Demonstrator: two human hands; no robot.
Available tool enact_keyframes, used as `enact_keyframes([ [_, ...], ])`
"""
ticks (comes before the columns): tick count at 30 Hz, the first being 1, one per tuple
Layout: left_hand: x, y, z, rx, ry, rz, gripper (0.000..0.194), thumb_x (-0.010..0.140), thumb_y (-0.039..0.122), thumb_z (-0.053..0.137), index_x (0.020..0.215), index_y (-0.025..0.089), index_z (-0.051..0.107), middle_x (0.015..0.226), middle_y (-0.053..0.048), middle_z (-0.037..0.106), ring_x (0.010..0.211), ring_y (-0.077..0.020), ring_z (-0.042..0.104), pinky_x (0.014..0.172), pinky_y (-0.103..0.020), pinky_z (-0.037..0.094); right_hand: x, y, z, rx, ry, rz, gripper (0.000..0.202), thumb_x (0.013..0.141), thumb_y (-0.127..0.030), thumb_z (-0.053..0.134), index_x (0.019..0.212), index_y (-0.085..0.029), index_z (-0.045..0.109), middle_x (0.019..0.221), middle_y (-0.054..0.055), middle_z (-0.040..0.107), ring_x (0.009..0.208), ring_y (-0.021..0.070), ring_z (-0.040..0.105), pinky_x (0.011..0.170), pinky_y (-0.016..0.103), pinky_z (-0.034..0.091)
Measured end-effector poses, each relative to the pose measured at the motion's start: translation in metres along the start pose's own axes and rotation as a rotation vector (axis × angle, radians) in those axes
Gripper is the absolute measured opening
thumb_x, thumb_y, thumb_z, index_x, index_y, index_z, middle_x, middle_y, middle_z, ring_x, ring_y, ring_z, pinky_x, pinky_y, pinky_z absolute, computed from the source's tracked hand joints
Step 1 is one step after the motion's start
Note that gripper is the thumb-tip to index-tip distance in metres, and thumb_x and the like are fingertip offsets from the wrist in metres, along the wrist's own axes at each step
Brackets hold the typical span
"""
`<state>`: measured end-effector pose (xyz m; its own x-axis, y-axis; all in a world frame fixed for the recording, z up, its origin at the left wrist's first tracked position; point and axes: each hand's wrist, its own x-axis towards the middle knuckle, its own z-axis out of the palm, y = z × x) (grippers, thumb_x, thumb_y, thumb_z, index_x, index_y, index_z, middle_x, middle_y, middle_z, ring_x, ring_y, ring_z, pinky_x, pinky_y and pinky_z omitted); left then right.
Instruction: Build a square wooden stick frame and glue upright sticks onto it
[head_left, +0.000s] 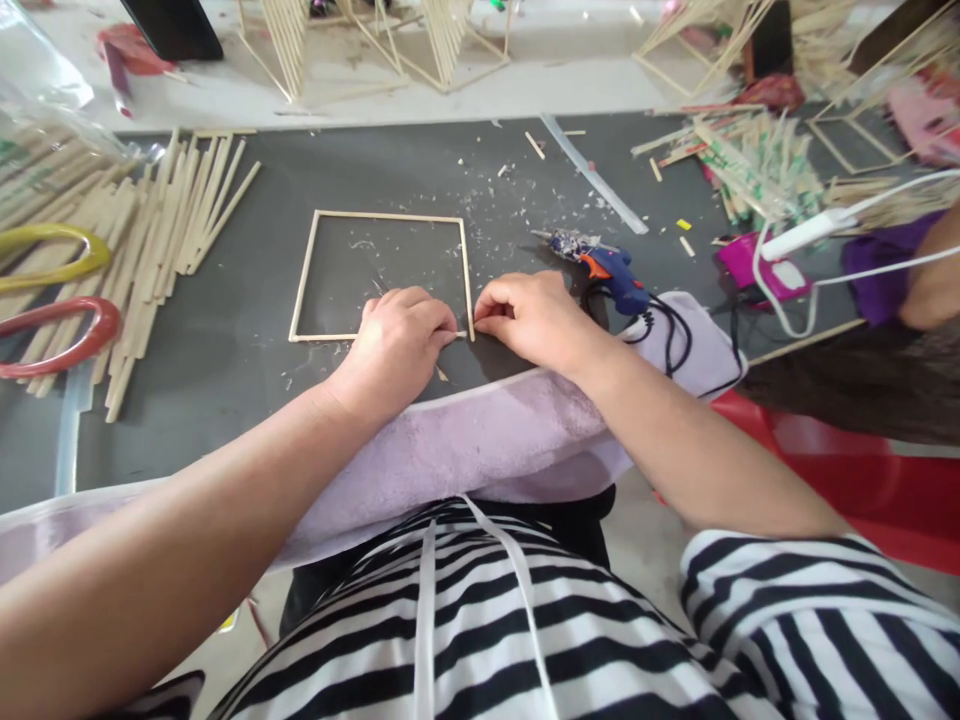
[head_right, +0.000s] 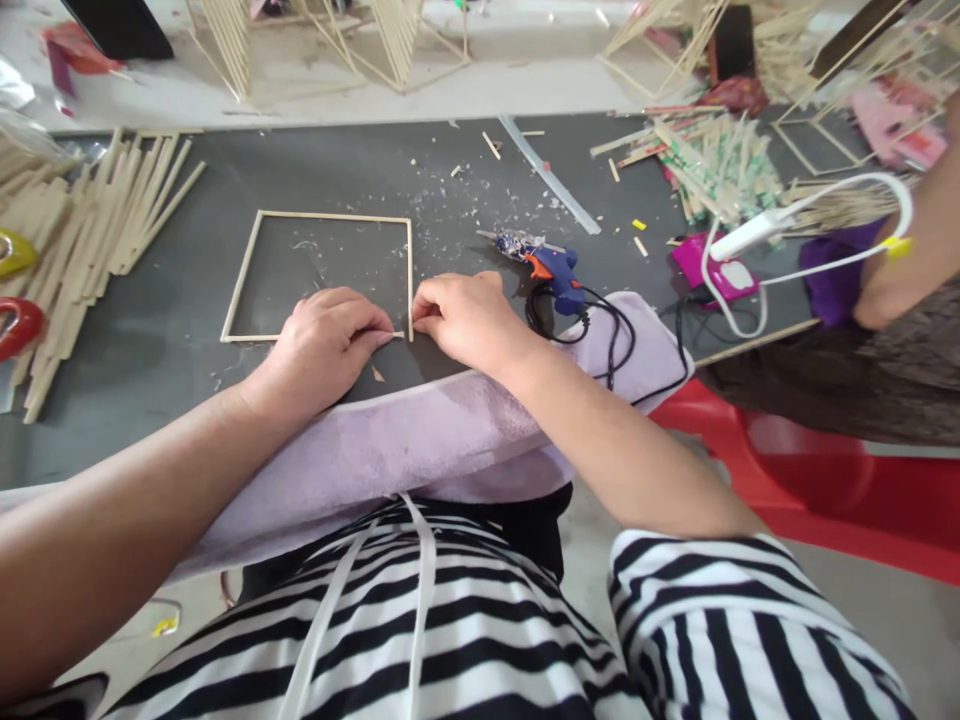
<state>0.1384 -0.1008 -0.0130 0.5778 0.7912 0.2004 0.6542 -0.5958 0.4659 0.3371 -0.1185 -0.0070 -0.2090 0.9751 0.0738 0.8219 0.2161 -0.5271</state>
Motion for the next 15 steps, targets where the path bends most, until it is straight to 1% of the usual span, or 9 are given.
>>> enact_keyframes([
  [5, -0.0001, 0.0003, -0.0010, -0.009, -0.003, 0.001, 0.016, 0.089, 0.016, 0.056, 0.083, 0.020, 0.070, 0.093, -0.006, 0.070, 0.095, -0.0241, 0.062, 0.090, -0.040, 0.046, 0.0029, -0.0041, 0.0018, -0.005, -0.009, -0.001, 0.005, 0.083, -0.016, 0.068, 0.081, -0.019, 0.070, 0.085, 0.002, 0.070, 0.083, 0.0181, 0.060, 0.084, 0.034, 0.033],
  [11, -0.0002, -0.0012, -0.0014, -0.023, 0.000, 0.024, 0.016, 0.087, 0.015, 0.056, 0.082, 0.019, 0.070, 0.092, -0.006, 0.070, 0.093, -0.0235, 0.062, 0.088, -0.039, 0.047, 0.0020, -0.0046, 0.0039, -0.010, 0.012, -0.004, 0.006, 0.083, -0.015, 0.069, 0.079, -0.019, 0.069, 0.080, 0.000, 0.068, 0.080, 0.0178, 0.059, 0.084, 0.034, 0.032],
  [13, -0.0006, -0.0026, -0.0007, -0.025, 0.014, 0.045, 0.016, 0.086, 0.014, 0.055, 0.080, 0.019, 0.069, 0.090, -0.006, 0.070, 0.091, -0.0233, 0.062, 0.086, -0.038, 0.047, 0.0005, -0.0038, 0.0055, -0.008, 0.035, -0.014, 0.006, 0.082, -0.014, 0.069, 0.084, -0.020, 0.069, 0.079, -0.001, 0.067, 0.078, 0.0173, 0.059, 0.084, 0.035, 0.031],
  [15, -0.0008, -0.0039, 0.0001, -0.026, 0.024, 0.065, 0.016, 0.085, 0.014, 0.054, 0.080, 0.019, 0.069, 0.089, -0.006, 0.069, 0.089, -0.0230, 0.062, 0.083, -0.037, 0.046, -0.0006, -0.0030, 0.0070, -0.006, 0.055, -0.037, 0.015, 0.082, -0.013, 0.067, 0.095, -0.021, 0.069, 0.078, -0.002, 0.066, 0.077, 0.0165, 0.059, 0.085, 0.035, 0.030],
])
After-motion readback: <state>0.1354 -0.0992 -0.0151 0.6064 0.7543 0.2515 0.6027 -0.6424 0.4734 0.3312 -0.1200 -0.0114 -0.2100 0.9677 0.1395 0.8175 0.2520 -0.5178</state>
